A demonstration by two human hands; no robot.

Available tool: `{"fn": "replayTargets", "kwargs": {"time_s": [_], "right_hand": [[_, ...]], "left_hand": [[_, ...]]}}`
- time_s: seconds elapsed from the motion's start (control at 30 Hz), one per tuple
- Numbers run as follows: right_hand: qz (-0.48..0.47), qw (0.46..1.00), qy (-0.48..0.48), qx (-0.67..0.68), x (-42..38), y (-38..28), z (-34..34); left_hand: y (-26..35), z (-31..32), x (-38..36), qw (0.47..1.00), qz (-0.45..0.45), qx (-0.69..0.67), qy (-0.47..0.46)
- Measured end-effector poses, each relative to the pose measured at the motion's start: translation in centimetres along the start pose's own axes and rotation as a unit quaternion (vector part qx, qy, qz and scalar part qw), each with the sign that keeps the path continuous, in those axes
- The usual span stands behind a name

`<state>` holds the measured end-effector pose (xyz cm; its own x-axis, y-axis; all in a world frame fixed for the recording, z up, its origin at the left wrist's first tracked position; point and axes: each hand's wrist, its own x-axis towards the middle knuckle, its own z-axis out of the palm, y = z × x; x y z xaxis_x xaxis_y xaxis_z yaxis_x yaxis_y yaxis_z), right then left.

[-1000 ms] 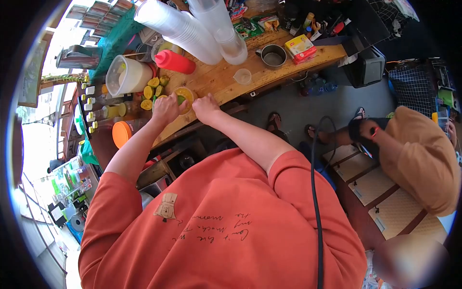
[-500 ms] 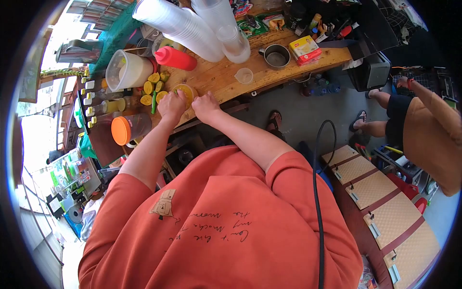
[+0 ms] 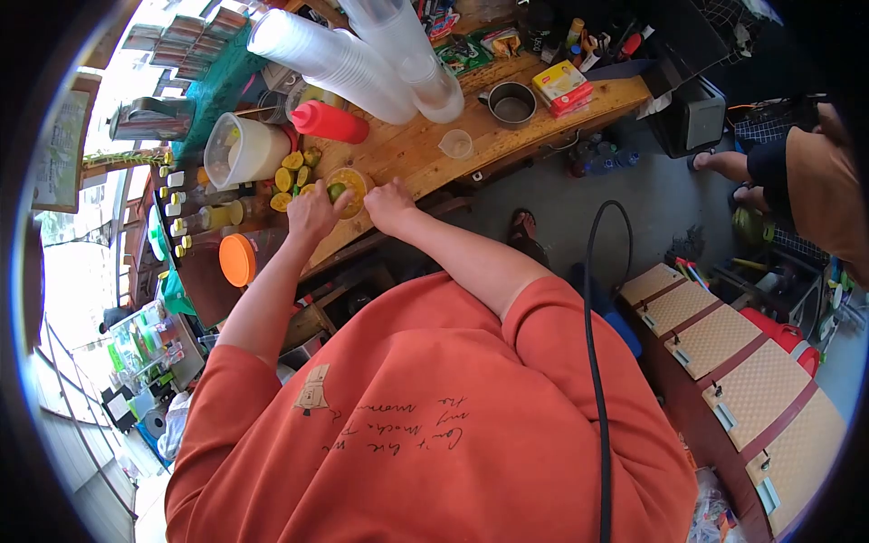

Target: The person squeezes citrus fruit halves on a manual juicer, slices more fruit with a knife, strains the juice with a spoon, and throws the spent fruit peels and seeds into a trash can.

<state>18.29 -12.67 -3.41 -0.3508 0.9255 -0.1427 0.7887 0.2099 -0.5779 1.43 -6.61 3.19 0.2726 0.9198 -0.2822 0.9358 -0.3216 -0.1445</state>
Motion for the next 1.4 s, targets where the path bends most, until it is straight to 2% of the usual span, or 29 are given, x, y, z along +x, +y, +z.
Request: {"fn": "replayTargets", "kwargs": {"time_s": [0.03,0.17,0.27,0.37,0.43,0.47,0.57,0.63,0.67,0.73,0.77,0.83,0.87,0.93,1.07,1.13,1.17,1.2,1.27,1.4], "right_hand": [[-0.002,1.0,-0.01,-0.016,0.0,0.0,-0.2],[-0.003,1.0,-0.01,-0.021,-0.1,-0.1,-0.5],[-0.007,0.999,-0.032,-0.028,0.2,-0.1,-0.4],[-0.017,1.0,-0.018,-0.016,0.3,0.3,0.3],[-0.019,1.0,-0.011,-0.01,0.4,0.4,0.5],[-0.021,1.0,-0.015,-0.011,0.4,0.5,0.5],[-0.021,1.0,-0.001,-0.007,0.5,0.3,0.4],[-0.024,1.0,-0.005,-0.01,0.3,0.5,0.5],[-0.026,1.0,-0.008,-0.014,0.2,0.4,0.5],[-0.018,0.999,0.003,-0.03,0.4,0.0,0.8],[-0.022,0.999,0.002,-0.03,0.3,-0.1,0.8],[-0.017,1.0,0.007,-0.007,0.4,0.1,0.3],[-0.015,1.0,0.011,-0.007,0.4,-0.1,0.1],[0.001,1.0,0.002,-0.023,0.4,-0.2,0.4],[0.0,1.0,0.01,-0.022,0.4,-0.3,0.5],[0.007,1.0,0.005,-0.009,0.4,-0.4,0.4],[0.007,1.0,0.007,-0.011,0.5,-0.3,0.4],[0.01,1.0,0.01,-0.008,0.5,-0.3,0.5],[0.007,1.0,0.009,-0.006,0.5,-0.4,0.9],[-0.002,1.0,-0.001,-0.023,0.6,-0.3,0.6]], "left_hand": [[0.0,-0.1,0.1,0.997,0.068,0.04,0.01],[0.0,0.4,1.7,0.992,0.114,0.045,-0.018],[0.7,0.2,1.8,0.993,0.093,0.052,-0.055],[1.2,1.7,1.8,0.998,0.045,0.025,-0.034],[2.0,2.2,1.8,0.998,-0.054,-0.01,0.014],[2.0,2.4,1.9,0.998,-0.057,-0.011,0.012],[1.7,1.9,2.3,0.999,-0.044,-0.004,0.02],[1.6,0.9,2.8,0.996,0.075,0.019,-0.042],[1.9,1.2,2.8,0.996,0.072,0.014,-0.042],[2.1,1.7,2.7,1.0,0.006,-0.021,0.01],[2.3,2.0,2.4,1.0,0.003,-0.02,0.01],[3.2,2.0,2.4,0.991,-0.12,-0.042,0.038],[3.2,2.0,2.5,0.991,-0.117,-0.041,0.042],[3.4,2.1,2.7,0.972,-0.209,-0.094,0.058],[0.9,3.3,2.7,0.972,-0.189,-0.113,0.079],[-0.3,2.4,1.5,0.997,0.027,-0.04,0.06],[-0.6,2.0,1.4,0.996,0.074,-0.011,0.05],[-0.7,1.7,1.6,0.996,0.073,-0.012,0.052],[-0.6,1.2,2.0,0.991,0.128,0.021,0.01],[1.4,0.4,2.3,0.995,0.087,0.023,-0.03]]}}
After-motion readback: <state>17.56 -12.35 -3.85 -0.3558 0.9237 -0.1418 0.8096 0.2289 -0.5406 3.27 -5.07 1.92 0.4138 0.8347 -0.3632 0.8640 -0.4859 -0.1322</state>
